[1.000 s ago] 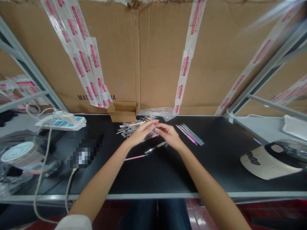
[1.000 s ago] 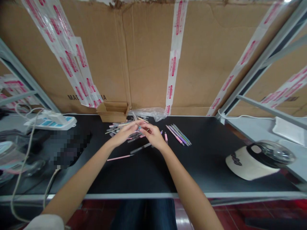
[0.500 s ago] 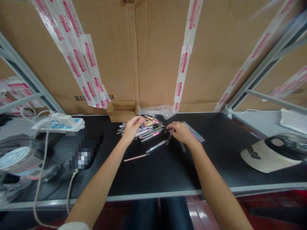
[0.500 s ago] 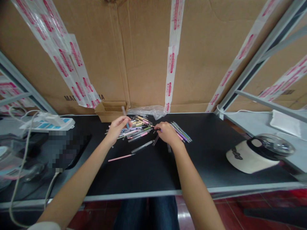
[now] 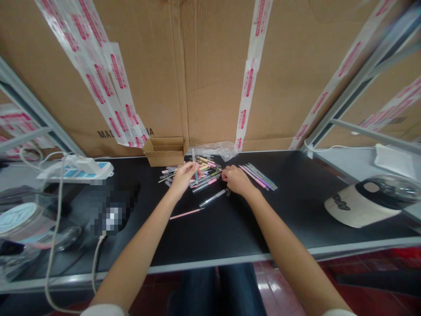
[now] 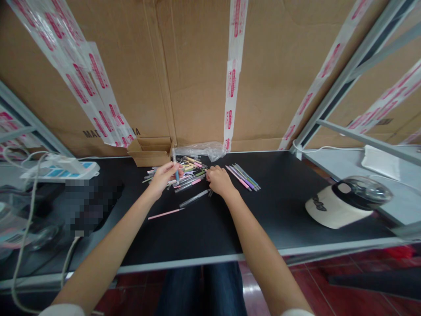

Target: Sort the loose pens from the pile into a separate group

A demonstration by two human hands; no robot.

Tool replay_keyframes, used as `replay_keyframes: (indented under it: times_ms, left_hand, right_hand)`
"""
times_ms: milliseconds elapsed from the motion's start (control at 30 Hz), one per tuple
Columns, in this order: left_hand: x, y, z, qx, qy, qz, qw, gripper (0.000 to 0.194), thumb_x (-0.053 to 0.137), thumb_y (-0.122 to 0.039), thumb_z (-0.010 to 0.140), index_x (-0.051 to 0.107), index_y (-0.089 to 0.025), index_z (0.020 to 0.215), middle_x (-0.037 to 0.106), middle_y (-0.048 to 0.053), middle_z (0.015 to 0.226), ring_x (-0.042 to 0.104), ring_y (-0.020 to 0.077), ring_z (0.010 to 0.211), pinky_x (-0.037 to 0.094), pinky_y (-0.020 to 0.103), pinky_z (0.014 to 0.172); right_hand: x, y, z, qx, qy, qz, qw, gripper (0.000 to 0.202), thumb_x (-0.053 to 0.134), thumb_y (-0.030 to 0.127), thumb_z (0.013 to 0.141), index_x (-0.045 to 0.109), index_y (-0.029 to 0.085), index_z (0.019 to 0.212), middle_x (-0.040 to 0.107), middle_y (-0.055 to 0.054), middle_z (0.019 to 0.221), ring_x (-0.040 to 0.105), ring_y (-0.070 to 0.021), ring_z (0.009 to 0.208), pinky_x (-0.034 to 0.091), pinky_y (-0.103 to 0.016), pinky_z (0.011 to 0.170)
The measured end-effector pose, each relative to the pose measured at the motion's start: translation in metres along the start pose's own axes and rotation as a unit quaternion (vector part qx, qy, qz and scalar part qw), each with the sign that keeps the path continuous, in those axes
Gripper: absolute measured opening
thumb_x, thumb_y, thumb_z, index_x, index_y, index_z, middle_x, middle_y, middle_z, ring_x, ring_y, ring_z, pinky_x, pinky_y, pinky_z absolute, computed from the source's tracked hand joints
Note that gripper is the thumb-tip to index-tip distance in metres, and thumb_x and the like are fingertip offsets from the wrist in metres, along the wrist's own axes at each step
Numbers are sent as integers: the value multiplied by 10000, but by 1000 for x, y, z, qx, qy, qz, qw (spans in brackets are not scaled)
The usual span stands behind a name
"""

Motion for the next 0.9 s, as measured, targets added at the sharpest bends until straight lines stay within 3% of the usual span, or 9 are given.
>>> replay_keyframes:
  times_ms: [100,200,300,400,500,567,700,900]
  left_hand:
    - [2,2,-1,-2,7,-1,1000,382,671,-507,670,630,-142,775,628,14,657,572,129,614,445,237,589]
    - [10,4,-4,5,25,10,1000,372,648,-503,700,625,-140,777,627,19,658,576,136,618,442,239,586]
    - [25,6,-12,33,67,48,996,322,614,-463,746,625,-144,783,631,23,680,579,141,635,449,251,617]
    - [38,8,-21,67,103,115,986,250,565,-394,801,639,-156,820,660,33,752,610,161,720,461,270,716]
    - [43,9,-28,78,93,196,973,217,538,-348,822,653,-173,878,680,32,785,619,170,732,455,273,714]
    - [44,9,-30,80,90,229,966,213,531,-338,828,657,-179,891,687,32,788,619,175,731,452,276,705]
    - [42,10,-29,81,86,229,966,212,527,-332,831,661,-184,901,694,36,807,628,181,751,456,277,713]
    - [41,9,-27,86,81,201,973,201,541,-315,823,657,-165,888,686,37,783,634,172,735,453,261,702]
  right_hand:
    - [-1,3,0,5,-32,44,999,153,509,16,729,587,147,723,615,-108,840,520,-207,832,387,-302,734]
    - [-8,5,2,30,-132,202,970,133,466,78,773,567,162,751,596,-61,767,528,-182,765,406,-295,711]
    - [-17,10,4,46,-225,406,885,127,492,205,799,580,173,886,576,-24,752,520,-148,676,425,-275,649]
    - [-24,18,2,43,-227,559,796,232,526,321,806,593,202,994,579,-4,764,485,-116,596,419,-253,581]
    - [-29,27,0,44,-222,636,738,210,583,348,779,628,216,936,612,-1,781,501,-108,595,439,-255,596]
    - [-32,31,-2,45,-221,646,729,211,628,347,750,645,211,911,644,-15,821,552,-124,665,464,-264,642]
    - [-36,34,-3,50,-215,631,743,218,659,352,728,674,199,882,680,-41,893,611,-164,818,493,-295,738]
    - [-38,33,-4,39,-227,634,739,164,681,306,726,702,210,858,699,-30,881,633,-168,832,500,-315,789]
Point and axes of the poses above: each hand's wrist, its own z-axis towards the middle knuckle, its own x-axis out of the palm, y = z × x, the point moved 1 cm from there along z, towards the middle knuckle
